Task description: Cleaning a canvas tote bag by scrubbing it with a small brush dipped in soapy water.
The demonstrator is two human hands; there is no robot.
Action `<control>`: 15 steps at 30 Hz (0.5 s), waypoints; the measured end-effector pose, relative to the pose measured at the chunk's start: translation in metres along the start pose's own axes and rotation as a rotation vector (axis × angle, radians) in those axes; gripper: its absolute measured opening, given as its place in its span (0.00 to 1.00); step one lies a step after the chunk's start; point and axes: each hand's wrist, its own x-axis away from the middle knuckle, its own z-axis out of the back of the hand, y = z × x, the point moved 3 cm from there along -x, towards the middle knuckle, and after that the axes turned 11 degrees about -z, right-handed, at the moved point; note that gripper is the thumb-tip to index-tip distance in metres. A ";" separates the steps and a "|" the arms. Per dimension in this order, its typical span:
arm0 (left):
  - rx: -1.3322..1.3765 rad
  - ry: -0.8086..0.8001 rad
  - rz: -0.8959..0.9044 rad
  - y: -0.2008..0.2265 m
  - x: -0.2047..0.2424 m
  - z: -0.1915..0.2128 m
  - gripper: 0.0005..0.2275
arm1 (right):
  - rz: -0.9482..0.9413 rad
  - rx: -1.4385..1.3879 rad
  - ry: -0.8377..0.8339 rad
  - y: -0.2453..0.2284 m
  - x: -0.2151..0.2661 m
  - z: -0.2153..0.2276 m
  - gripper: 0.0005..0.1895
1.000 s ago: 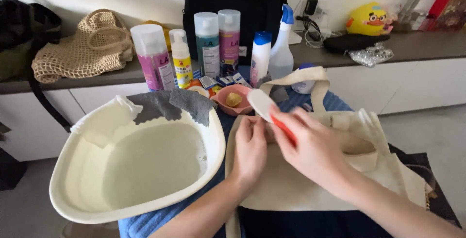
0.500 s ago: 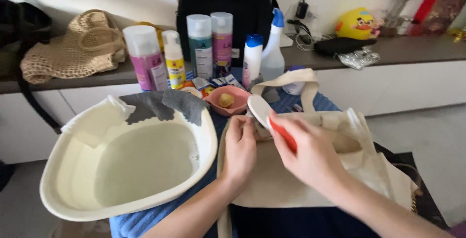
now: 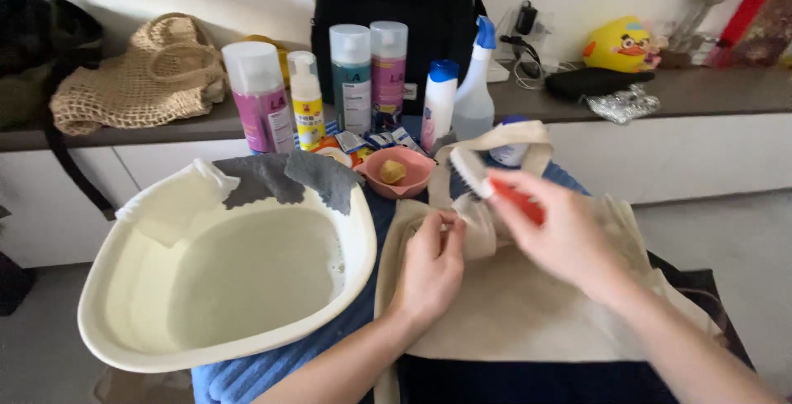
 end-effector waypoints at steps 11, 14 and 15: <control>0.058 -0.124 0.033 0.029 0.005 0.001 0.10 | -0.435 0.012 -0.307 0.059 -0.030 -0.007 0.20; 0.111 -0.142 -0.031 0.021 0.002 -0.001 0.13 | -0.354 0.061 -0.197 0.078 -0.030 -0.001 0.10; 0.111 -0.143 -0.032 0.029 0.006 0.001 0.13 | -0.356 0.061 -0.196 0.096 -0.032 -0.003 0.10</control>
